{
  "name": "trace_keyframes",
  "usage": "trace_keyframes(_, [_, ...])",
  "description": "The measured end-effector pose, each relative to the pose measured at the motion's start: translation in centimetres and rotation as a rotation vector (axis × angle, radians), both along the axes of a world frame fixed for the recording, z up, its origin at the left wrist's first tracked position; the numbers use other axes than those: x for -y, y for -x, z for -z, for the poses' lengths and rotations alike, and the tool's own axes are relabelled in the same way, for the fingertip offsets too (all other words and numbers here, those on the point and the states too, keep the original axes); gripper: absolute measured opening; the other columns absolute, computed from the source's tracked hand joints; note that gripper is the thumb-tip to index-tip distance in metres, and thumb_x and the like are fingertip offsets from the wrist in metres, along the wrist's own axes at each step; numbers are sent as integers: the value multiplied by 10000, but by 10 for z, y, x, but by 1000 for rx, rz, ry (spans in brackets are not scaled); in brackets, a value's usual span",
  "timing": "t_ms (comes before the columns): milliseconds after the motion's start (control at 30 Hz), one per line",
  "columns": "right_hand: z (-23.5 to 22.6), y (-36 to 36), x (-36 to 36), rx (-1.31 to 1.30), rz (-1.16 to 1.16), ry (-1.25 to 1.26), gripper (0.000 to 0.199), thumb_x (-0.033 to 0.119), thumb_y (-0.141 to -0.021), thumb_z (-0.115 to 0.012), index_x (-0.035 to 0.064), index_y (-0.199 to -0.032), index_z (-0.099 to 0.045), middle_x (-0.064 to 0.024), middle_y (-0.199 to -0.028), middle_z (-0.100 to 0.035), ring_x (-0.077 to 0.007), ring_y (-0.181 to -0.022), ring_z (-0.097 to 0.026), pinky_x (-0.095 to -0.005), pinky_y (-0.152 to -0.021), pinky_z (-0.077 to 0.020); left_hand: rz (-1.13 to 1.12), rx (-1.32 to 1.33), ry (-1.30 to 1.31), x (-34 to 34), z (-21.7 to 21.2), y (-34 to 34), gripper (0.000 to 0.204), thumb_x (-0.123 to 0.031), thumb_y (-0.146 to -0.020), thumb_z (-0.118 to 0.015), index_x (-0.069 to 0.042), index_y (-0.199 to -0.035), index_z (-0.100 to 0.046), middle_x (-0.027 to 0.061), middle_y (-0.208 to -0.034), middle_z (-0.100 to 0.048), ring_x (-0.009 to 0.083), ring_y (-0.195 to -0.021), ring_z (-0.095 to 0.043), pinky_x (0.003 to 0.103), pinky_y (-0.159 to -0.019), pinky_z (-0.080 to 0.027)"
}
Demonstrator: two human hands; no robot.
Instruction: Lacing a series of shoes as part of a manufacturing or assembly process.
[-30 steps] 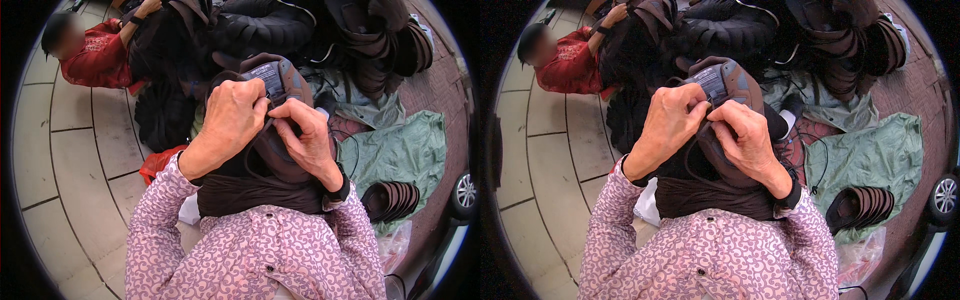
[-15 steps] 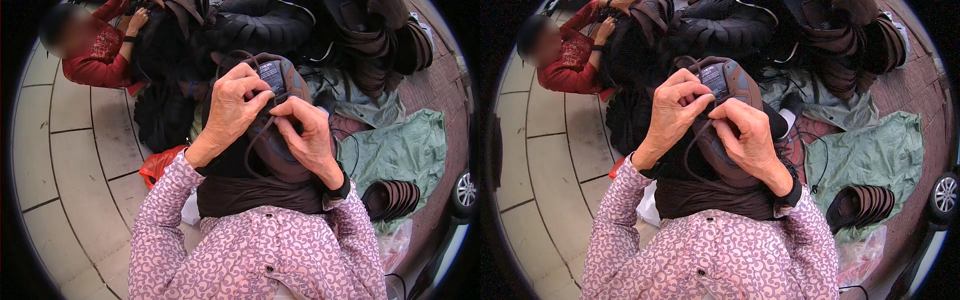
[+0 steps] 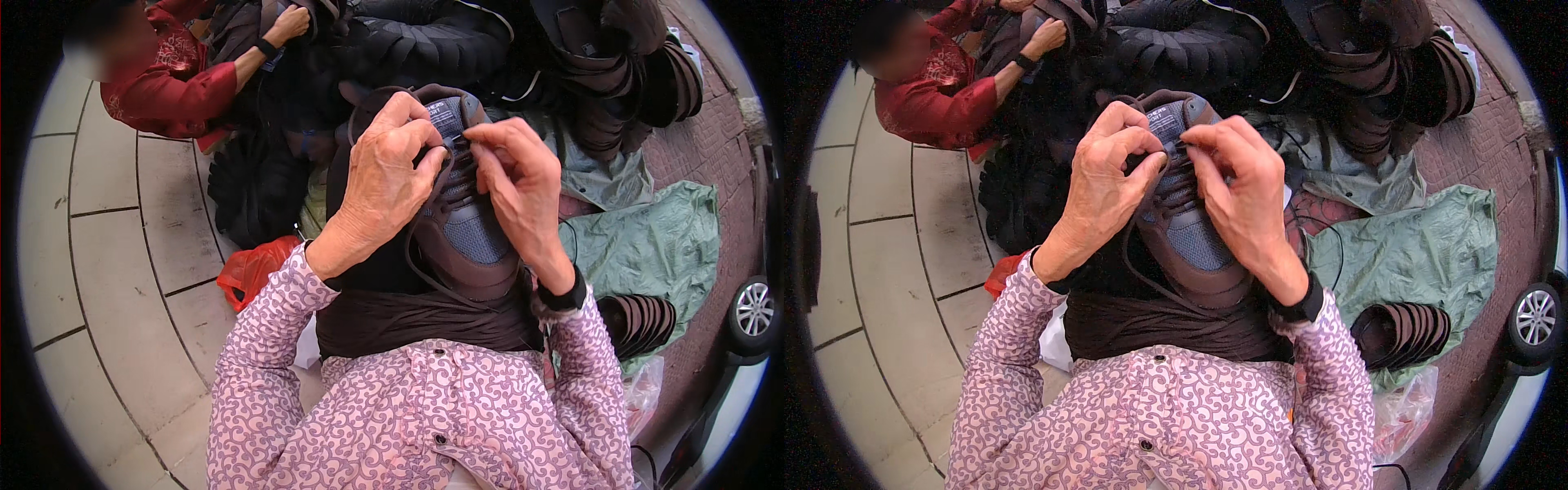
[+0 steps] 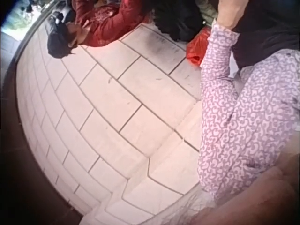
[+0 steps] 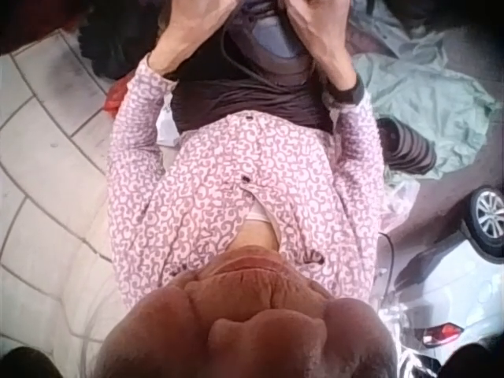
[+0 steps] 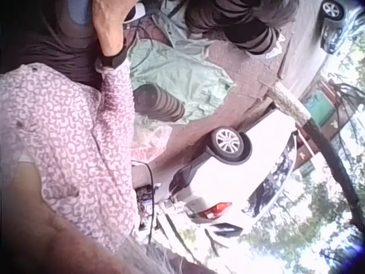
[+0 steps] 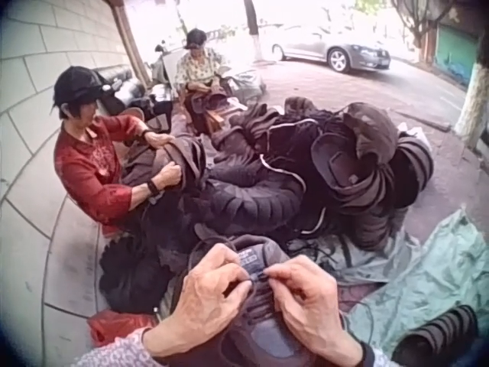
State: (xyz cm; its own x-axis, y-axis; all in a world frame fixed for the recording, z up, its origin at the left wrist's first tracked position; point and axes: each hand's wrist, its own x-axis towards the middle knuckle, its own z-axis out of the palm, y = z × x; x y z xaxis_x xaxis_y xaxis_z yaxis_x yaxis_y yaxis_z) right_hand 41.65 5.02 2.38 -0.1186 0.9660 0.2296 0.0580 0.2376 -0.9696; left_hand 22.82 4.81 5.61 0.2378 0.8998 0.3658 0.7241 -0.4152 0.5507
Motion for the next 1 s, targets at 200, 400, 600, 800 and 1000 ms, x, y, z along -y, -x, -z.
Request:
trace_keyframes(200, [-4,-1,-38,364,-186,-412,140,-65,-849,-690,-11,-977,-671,-169,-920,-601,-354,-748,-654,-418,-645,-512,-27,-13,24,8,-5,2,103,14,-828,-760,24,-910,-698,142,-1073,-618,353,-933,-692,433,-823,-563])
trace_keyframes(400, [-9,1,-44,685,-266,-447,150,-42,-877,-695,2,-994,-611,-158,-977,-563,-398,-857,-640,-444,-696,-515,-9,-83,31,5,-9,4,156,29,-824,-765,16,-944,-668,133,-1068,-627,299,-830,-710,387,-749,-580])
trace_keyframes(600, [-12,0,-43,732,-252,-521,129,-6,-855,-662,2,-969,-600,-171,-998,-587,-404,-822,-670,-491,-683,-544,-6,-115,23,4,-6,5,152,31,-819,-760,18,-941,-669,137,-1083,-635,306,-821,-707,392,-742,-578])
trace_keyframes(800, [-21,5,-54,783,-341,-610,146,3,-830,-664,8,-969,-618,-158,-988,-601,-400,-768,-680,-468,-647,-562,-7,-80,38,0,-6,4,195,30,-807,-736,43,-994,-683,164,-1103,-627,369,-870,-703,446,-775,-571])
trace_keyframes(1000, [-38,-3,-42,950,-259,-596,172,-14,-812,-675,13,-969,-611,-160,-1000,-602,-398,-751,-693,-454,-631,-569,15,-36,63,7,-17,1,380,82,-793,-724,11,-1166,-693,148,-1130,-624,290,-822,-696,393,-748,-576])
